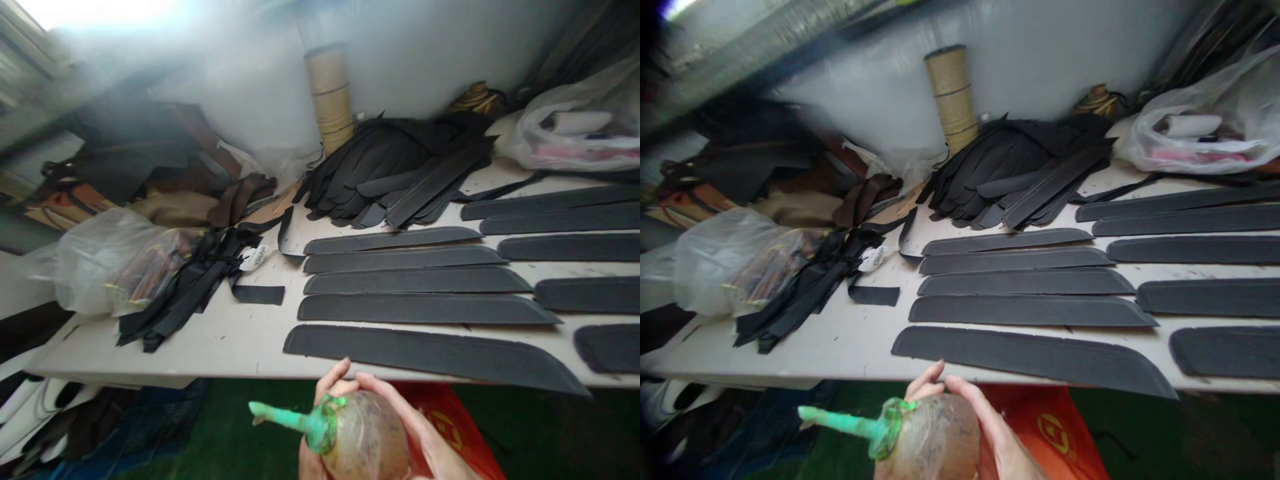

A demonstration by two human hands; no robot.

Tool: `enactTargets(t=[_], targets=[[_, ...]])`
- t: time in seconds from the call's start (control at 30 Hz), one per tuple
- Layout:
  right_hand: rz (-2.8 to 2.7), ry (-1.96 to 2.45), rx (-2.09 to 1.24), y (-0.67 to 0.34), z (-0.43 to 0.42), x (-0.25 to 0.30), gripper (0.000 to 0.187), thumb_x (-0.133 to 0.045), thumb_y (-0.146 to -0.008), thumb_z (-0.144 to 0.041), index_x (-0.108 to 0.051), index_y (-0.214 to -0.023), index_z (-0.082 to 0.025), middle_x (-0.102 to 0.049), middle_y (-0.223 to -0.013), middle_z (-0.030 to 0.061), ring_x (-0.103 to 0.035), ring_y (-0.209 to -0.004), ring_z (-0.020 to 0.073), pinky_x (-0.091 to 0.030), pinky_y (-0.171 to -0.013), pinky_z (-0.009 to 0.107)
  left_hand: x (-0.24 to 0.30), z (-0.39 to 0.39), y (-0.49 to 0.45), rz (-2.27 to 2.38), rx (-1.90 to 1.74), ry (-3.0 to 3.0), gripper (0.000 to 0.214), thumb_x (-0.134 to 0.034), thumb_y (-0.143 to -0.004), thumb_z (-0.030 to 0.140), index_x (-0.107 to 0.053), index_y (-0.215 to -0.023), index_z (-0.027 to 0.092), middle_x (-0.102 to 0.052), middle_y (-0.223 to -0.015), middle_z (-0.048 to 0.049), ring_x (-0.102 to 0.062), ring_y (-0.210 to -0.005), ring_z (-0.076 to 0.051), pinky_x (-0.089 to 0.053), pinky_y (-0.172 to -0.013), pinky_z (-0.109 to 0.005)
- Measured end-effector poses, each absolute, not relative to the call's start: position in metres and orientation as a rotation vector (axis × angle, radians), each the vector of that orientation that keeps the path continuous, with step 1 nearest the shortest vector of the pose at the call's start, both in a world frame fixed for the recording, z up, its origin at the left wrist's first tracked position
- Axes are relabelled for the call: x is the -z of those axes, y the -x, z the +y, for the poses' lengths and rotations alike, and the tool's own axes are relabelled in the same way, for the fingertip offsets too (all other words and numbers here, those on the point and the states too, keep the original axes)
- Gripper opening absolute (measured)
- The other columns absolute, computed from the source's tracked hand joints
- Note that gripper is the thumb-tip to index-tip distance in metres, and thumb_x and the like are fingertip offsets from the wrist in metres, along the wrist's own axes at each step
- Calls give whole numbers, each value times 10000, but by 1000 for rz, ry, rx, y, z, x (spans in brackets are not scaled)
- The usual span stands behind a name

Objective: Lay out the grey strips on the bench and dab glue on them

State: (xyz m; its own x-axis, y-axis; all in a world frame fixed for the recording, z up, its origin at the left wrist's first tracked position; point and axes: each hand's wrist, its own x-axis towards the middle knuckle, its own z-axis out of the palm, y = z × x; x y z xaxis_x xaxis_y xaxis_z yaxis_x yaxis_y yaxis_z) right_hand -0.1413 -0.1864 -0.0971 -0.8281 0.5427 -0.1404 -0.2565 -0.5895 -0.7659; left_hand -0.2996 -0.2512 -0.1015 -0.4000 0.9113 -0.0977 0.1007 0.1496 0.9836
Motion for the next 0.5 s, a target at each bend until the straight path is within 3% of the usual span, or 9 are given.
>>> enactTargets(t=[0.13,0.3,0.5], targets=[[-957,532,-2315,119,-195,88,781,-749,-581,-577,-484,-1231,-237,-435,-1338,83,-443,-1194,313,-341,-990,444,109,-249,258,1514,-1392,-886,460,-489,-773,605,-655,-991,236,-533,-1273,-76,-535,-1115,-297,-494,-883,-392],[-739,538,-2242,95,-201,81,771,-692,-586,-626,-470,-1208,-227,-551,-1185,98,-549,-1053,311,-423,-909,449,102,-248,220,1392,-1358,-950,781,-699,-571,596,-503,-1224,216,-577,-1188,-118,-539,-1093,-349,-493,-868,-431],[-805,575,-2050,77,-202,103,662,-560,-684,-649,-468,-1193,-236,-579,-1140,105,-573,-1025,304,-447,-888,430,101,-236,207,1340,-1121,-1064,707,-665,-598,644,-601,-1140,194,-653,-1028,-130,-553,-1070,-375,-394,-960,-531]])
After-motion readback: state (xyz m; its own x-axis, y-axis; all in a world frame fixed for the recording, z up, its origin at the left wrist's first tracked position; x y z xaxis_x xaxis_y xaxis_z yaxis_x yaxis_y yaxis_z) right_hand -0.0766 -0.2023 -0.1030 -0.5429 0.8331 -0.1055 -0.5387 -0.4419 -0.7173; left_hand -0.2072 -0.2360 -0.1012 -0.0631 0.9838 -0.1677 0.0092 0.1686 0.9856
